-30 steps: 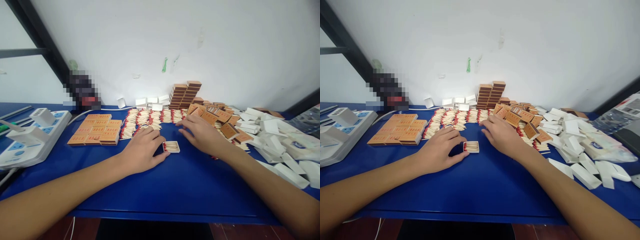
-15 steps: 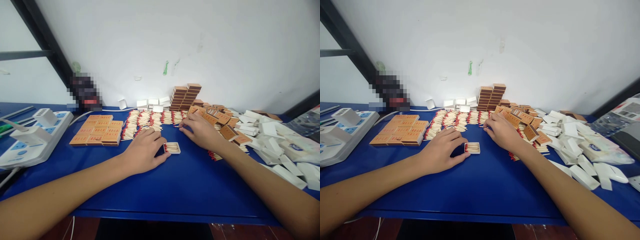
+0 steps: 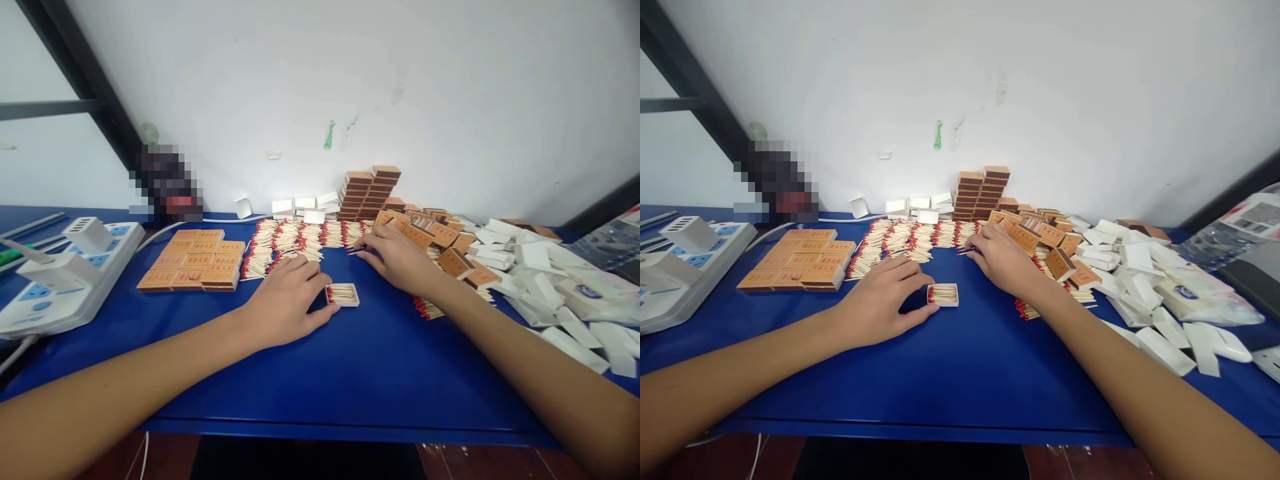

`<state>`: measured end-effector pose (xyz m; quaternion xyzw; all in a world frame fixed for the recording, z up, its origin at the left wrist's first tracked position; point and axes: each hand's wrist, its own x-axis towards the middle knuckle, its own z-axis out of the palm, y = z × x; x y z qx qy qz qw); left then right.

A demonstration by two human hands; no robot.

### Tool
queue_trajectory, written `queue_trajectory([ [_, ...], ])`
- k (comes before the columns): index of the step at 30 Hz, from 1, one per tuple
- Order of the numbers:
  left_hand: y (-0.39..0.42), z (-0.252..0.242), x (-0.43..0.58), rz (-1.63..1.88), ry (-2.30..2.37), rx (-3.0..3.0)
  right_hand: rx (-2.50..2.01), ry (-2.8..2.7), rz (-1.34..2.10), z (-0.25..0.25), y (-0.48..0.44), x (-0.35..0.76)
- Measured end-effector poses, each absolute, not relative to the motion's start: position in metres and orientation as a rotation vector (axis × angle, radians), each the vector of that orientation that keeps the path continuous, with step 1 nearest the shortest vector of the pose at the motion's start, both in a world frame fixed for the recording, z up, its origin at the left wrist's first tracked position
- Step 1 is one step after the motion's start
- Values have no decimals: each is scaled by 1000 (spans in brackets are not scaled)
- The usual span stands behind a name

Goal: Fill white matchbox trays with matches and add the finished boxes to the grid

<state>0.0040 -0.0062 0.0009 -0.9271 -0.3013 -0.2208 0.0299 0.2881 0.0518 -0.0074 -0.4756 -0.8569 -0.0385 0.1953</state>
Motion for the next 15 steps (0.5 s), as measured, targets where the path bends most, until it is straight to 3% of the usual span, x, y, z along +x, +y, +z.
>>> queue_trajectory([
  [15, -6, 1, 4, -650, -939, -2873, -1300, -2397, -29, -8, 53, 288],
])
